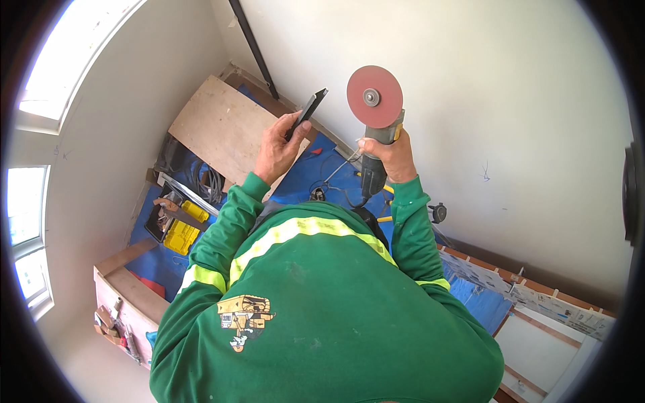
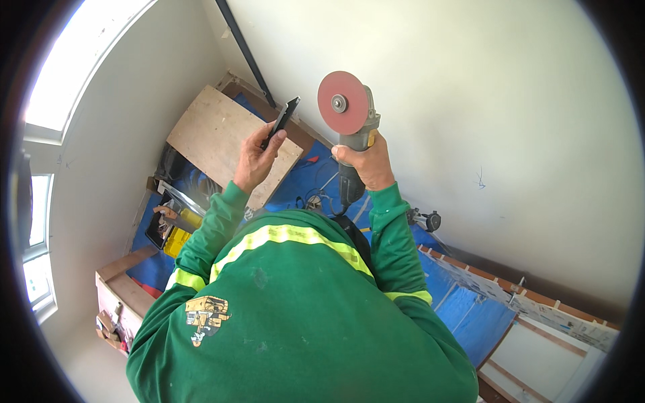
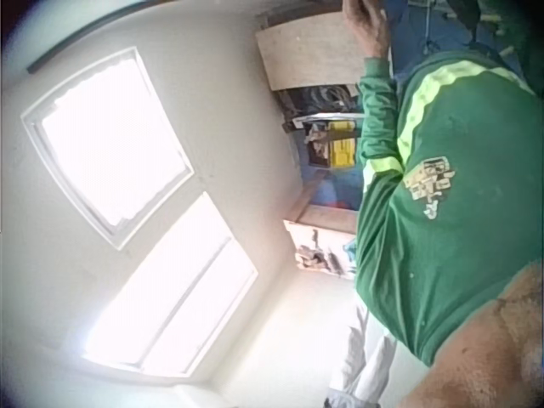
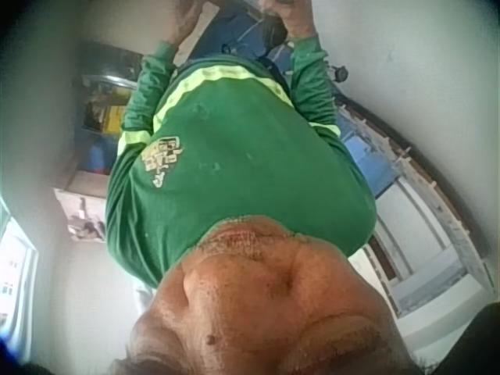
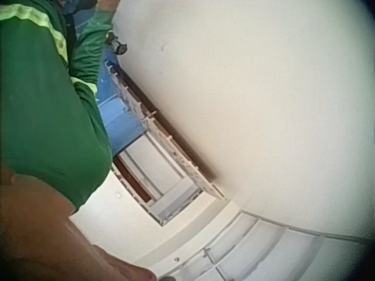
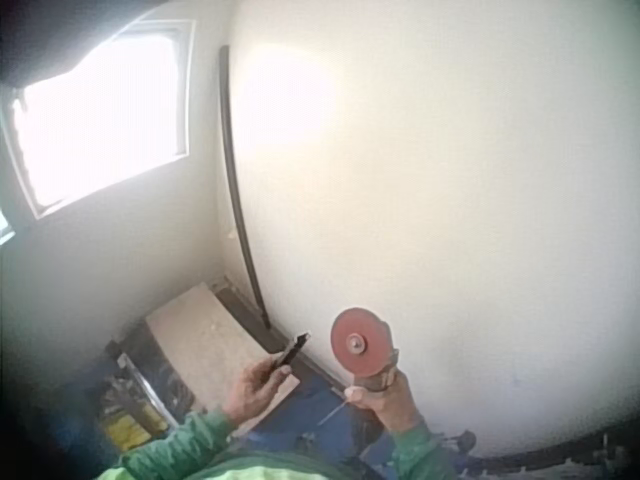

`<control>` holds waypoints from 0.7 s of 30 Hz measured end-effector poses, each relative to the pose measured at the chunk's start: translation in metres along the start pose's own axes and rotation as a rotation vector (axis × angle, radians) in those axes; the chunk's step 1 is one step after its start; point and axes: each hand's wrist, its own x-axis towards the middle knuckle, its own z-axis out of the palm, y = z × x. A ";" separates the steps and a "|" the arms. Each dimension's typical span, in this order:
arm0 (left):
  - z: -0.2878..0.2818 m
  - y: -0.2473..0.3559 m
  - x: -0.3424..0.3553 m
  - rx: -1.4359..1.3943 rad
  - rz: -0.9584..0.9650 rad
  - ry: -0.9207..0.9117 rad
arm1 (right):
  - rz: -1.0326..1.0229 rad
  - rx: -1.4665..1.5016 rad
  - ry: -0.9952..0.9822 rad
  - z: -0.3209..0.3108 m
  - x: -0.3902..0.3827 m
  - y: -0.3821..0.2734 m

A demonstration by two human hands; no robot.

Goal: The person measures and marks a long metal rod with a pencil and ruler, then uses an angle grinder to cut the rod into shorter pieces. The person inspects the cut ends and holds the pieces for visual verification.

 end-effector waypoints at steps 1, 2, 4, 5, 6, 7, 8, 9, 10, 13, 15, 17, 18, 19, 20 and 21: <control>0.001 0.000 0.000 0.023 0.036 0.018 | 0.007 -0.002 0.000 0.000 0.000 -0.001; 0.002 0.001 0.001 0.033 0.052 0.034 | 0.002 0.007 -0.007 0.001 0.000 -0.001; 0.004 0.001 0.001 0.062 0.089 0.063 | 0.011 0.016 -0.007 0.003 0.000 -0.001; 0.004 0.002 0.002 0.076 0.093 0.058 | 0.013 0.022 -0.004 0.004 0.001 -0.001; 0.004 0.002 0.002 0.099 0.101 0.051 | 0.016 0.028 0.000 0.005 0.001 0.000; 0.003 0.002 0.003 0.134 0.100 0.055 | 0.024 0.030 0.003 0.006 0.002 0.000; 0.004 0.002 0.004 0.057 0.099 0.053 | 0.023 0.035 0.001 0.007 0.003 0.001; 0.003 0.002 0.005 -0.008 0.090 0.060 | 0.027 0.037 0.001 0.007 0.003 0.001; 0.002 0.002 0.006 -0.067 0.088 0.053 | 0.033 0.036 0.005 0.007 0.004 0.002; -0.013 0.004 0.018 -0.292 -0.123 -0.032 | 0.014 0.045 0.015 0.007 0.006 0.003; -0.028 0.008 0.021 -0.281 -0.099 -0.093 | 0.024 0.058 0.023 0.006 0.006 0.004; -0.041 0.013 0.028 -0.254 -0.085 -0.109 | 0.033 0.063 0.027 0.006 0.006 0.005; -0.046 0.016 0.029 -0.198 -0.076 -0.116 | 0.034 0.062 0.026 0.005 0.006 0.006; -0.051 0.018 0.031 -0.188 -0.088 -0.127 | 0.043 0.055 0.030 0.005 0.006 0.006; -0.055 0.020 0.035 -0.179 -0.087 -0.141 | 0.034 0.063 0.035 0.005 0.005 0.007; -0.058 0.021 0.039 -0.171 -0.075 -0.156 | 0.030 0.067 0.044 0.005 0.005 0.007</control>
